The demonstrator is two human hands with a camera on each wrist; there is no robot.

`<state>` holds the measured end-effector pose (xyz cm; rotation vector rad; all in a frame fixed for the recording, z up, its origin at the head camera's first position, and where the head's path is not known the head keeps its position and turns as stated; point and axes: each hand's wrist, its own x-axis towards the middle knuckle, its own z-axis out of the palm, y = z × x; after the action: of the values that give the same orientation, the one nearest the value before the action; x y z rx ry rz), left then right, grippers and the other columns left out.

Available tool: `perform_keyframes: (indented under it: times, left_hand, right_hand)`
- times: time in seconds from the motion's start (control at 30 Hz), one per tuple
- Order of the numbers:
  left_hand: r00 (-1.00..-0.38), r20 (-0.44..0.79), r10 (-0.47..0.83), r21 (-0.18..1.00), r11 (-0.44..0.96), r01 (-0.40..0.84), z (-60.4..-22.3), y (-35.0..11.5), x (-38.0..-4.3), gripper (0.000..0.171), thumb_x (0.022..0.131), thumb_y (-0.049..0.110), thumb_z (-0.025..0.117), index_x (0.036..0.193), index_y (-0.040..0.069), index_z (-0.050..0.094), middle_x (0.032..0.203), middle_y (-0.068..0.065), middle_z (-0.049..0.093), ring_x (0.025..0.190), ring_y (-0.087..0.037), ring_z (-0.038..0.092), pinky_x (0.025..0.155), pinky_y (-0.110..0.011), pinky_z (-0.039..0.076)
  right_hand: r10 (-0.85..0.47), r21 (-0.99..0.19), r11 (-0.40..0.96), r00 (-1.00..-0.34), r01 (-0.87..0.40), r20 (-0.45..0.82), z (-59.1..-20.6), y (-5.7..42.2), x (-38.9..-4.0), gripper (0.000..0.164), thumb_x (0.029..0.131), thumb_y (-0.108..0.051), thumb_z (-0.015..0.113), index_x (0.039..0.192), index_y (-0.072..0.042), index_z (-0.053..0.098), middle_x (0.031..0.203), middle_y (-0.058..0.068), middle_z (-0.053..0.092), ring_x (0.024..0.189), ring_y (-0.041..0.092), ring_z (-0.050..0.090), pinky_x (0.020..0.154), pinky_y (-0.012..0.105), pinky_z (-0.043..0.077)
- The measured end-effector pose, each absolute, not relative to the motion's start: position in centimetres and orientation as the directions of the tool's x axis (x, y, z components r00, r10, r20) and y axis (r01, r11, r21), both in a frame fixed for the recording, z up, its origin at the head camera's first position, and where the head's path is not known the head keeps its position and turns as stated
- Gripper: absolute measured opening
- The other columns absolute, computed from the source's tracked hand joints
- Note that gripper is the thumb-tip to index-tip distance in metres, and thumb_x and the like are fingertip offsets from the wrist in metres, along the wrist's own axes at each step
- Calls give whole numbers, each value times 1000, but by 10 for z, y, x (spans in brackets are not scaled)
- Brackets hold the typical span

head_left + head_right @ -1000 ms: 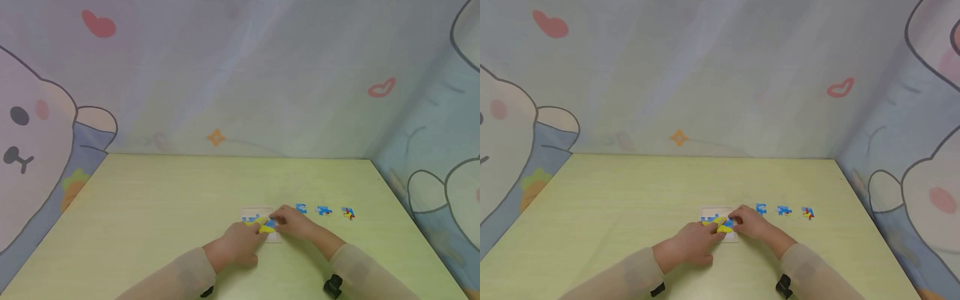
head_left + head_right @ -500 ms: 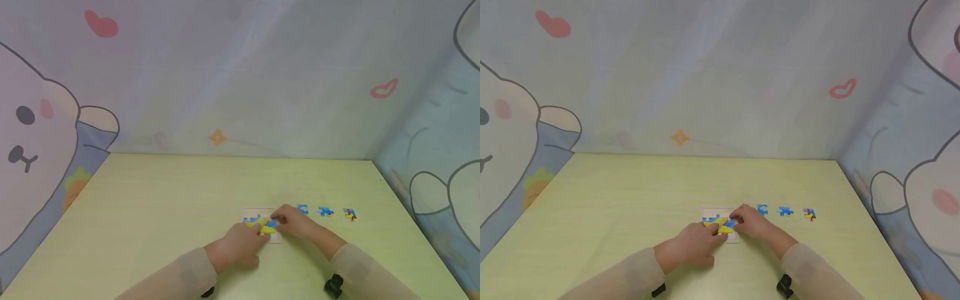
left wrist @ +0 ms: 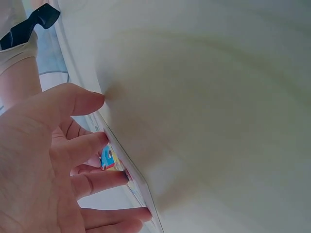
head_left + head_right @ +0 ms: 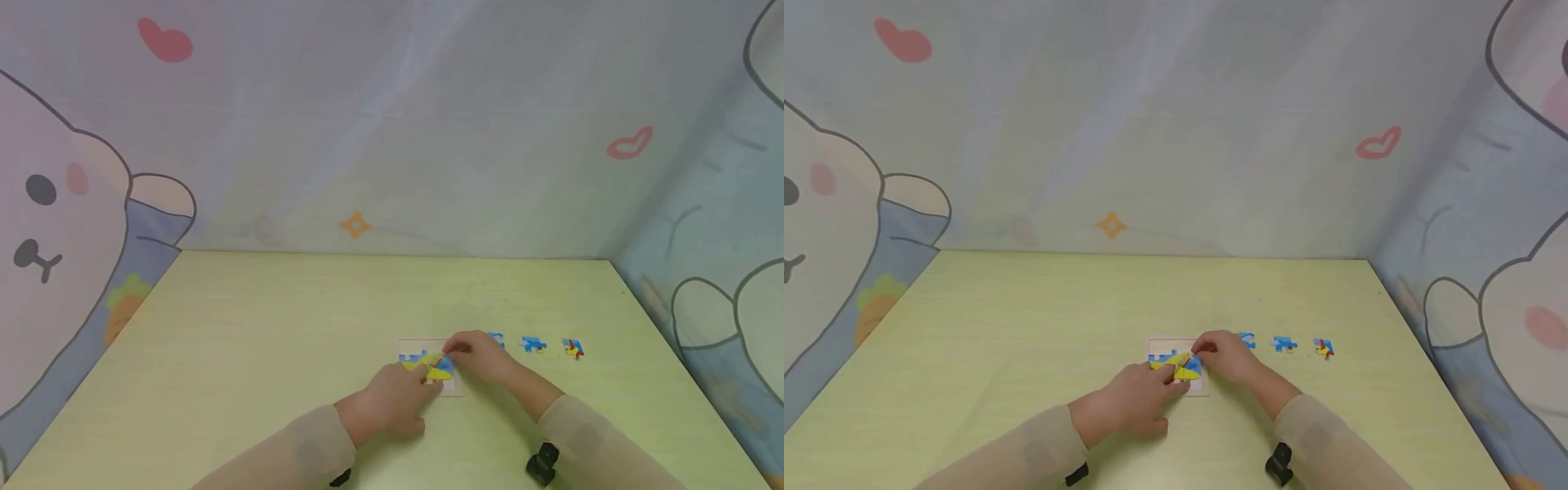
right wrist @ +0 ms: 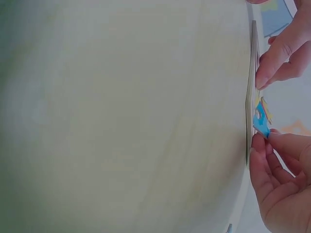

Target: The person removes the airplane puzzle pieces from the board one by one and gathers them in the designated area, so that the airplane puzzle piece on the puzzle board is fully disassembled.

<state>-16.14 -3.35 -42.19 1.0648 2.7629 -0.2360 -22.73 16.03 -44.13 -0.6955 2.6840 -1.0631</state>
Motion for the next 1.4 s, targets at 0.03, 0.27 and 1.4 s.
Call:
perform_keyframes:
  times: [0.03, 0.27, 1.4]
  left_hand:
    - [-731, -216, 647, -88, 733, 675, -422, -33, -161, 56, 78, 41, 64, 131, 27, 51, 127, -3, 53, 94, -21, 56, 76, -36, 47]
    - [-732, -212, 647, -99, 731, 675, -422, -34, -161, 56, 78, 41, 64, 131, 28, 52, 120, -2, 54, 85, -19, 54, 72, -34, 46]
    - [-730, -193, 655, -97, 728, 679, -424, -33, -156, 66, 75, 54, 60, 135, 27, 49, 122, -1, 51, 91, -23, 55, 75, -34, 45]
  right_hand:
    - [-481, -688, 631, -876, -357, 14, -441, 161, -228, 9, 88, -4, 60, 91, -7, 68, 91, 2, 66, 89, 21, 60, 81, 40, 48]
    - [-442, -715, 627, -897, -310, 1, -444, 162, -231, 11, 89, -4, 60, 91, -8, 69, 93, 1, 66, 94, 22, 59, 86, 43, 46]
    - [-347, -891, 453, -927, -33, -142, -440, 249, -221, 23, 90, -9, 60, 106, 8, 63, 103, 13, 63, 89, 15, 61, 77, 28, 52]
